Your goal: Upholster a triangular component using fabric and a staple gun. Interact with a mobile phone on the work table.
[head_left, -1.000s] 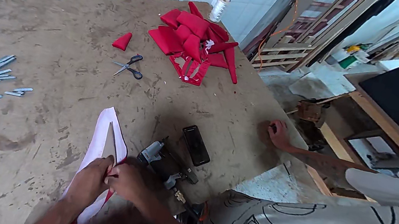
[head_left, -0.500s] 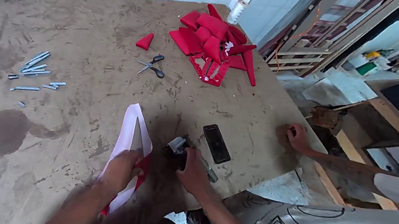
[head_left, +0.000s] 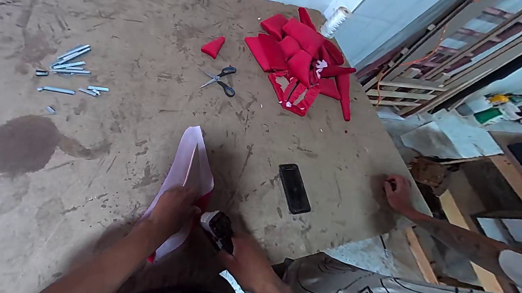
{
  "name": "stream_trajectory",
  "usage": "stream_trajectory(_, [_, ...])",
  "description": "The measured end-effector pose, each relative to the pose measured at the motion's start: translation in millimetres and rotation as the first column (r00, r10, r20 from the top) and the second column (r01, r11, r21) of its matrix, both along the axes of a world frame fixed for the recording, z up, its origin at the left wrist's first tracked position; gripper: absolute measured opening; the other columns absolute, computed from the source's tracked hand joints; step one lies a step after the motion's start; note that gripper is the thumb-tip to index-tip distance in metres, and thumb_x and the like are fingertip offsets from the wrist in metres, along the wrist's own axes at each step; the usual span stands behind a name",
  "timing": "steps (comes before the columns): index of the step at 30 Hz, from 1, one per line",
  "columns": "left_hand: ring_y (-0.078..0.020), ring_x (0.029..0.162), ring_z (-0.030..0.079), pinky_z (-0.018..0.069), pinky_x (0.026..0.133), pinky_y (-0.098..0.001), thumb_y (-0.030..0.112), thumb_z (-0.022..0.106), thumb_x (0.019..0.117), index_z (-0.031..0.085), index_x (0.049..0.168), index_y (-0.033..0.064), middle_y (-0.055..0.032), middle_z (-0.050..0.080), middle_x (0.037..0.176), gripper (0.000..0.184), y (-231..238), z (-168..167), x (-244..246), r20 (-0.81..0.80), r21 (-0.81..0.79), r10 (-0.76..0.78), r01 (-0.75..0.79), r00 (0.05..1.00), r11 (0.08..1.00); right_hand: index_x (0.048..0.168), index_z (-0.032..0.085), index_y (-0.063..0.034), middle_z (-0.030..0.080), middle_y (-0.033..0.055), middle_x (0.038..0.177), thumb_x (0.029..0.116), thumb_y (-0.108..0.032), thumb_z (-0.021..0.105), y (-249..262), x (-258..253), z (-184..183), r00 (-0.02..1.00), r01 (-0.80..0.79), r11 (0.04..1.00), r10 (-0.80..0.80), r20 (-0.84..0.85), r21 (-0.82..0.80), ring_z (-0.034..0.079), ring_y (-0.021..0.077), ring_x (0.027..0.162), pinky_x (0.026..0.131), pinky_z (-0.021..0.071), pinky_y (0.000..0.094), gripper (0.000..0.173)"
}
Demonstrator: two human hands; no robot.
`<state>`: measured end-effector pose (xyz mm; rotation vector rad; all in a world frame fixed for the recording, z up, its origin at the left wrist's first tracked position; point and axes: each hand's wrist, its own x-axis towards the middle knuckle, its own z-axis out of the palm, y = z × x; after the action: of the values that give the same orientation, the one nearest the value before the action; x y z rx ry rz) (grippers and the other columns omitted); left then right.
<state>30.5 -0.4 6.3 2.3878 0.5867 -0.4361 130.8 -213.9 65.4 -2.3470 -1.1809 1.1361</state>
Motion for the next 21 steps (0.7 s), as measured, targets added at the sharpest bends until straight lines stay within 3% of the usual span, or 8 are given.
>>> stream_trajectory(7, [-0.0313,0.114,0.065,0.0537,0.097,-0.054,0.038,0.065,0.0969,0.064,0.123,0.0126,-0.0115,0.068,0.117,0.036,-5,-2,3,-0.013,0.011,0.042,-0.042,0.999,0.999,0.122,0.066,-0.0151,0.07,0.009,0.108,0.096,-0.031,0.059,-2,5,2,0.997,-0.007,1.0,0.007,-0.071,0.009,0.068,0.023,0.101,0.088,0.0554,0.049,0.031])
stream_trajectory(13, [-0.0323,0.117,0.065,0.0535,0.098,-0.0558,0.033,0.065,0.0978,0.061,0.132,0.0149,-0.0111,0.068,0.124,0.038,-10,-1,6,-0.028,0.055,0.045,-0.043,0.999,0.998,0.117,0.067,-0.0123,0.069,0.0109,0.104,0.0959,-0.029,0.058,-6,6,-2,0.994,-0.032,0.999,0.036,-0.101,0.037,0.068,0.0252,0.096,0.084,0.055,0.0495,0.028])
stream_trajectory(16, [-0.0321,0.113,0.066,0.0551,0.094,-0.0564,0.032,0.065,0.0969,0.062,0.126,0.0156,-0.0112,0.068,0.119,0.033,-13,-2,7,-0.036,0.082,0.045,-0.042,0.998,0.996,0.118,0.065,-0.009,0.069,0.0136,0.1,0.0958,-0.029,0.059,-5,7,-1,0.993,-0.047,0.996,0.054,-0.102,0.07,0.069,0.028,0.093,0.082,0.055,0.0524,0.03])
stream_trajectory(19, [-0.0326,0.107,0.068,0.0562,0.089,-0.0569,0.035,0.067,0.0949,0.061,0.123,0.0149,-0.0124,0.069,0.113,0.035,-13,-1,8,-0.04,0.085,0.061,-0.057,0.997,0.995,0.128,0.063,-0.0115,0.068,0.0119,0.116,0.0913,-0.031,0.066,-18,17,-3,0.998,0.014,0.994,-0.008,-0.056,0.109,0.067,0.0265,0.107,0.094,0.0543,0.0519,0.042])
stream_trajectory(21, [-0.0327,0.102,0.069,0.0567,0.086,-0.0578,0.043,0.065,0.0944,0.057,0.127,0.0169,-0.0114,0.07,0.108,0.043,-13,4,9,-0.064,0.09,0.125,-0.119,0.99,0.989,0.132,0.063,-0.0115,0.066,0.0122,0.124,0.0929,-0.035,0.064,-32,24,1,0.992,0.11,0.988,-0.117,0.055,0.11,0.065,0.0264,0.113,0.097,0.0539,0.05,0.045])
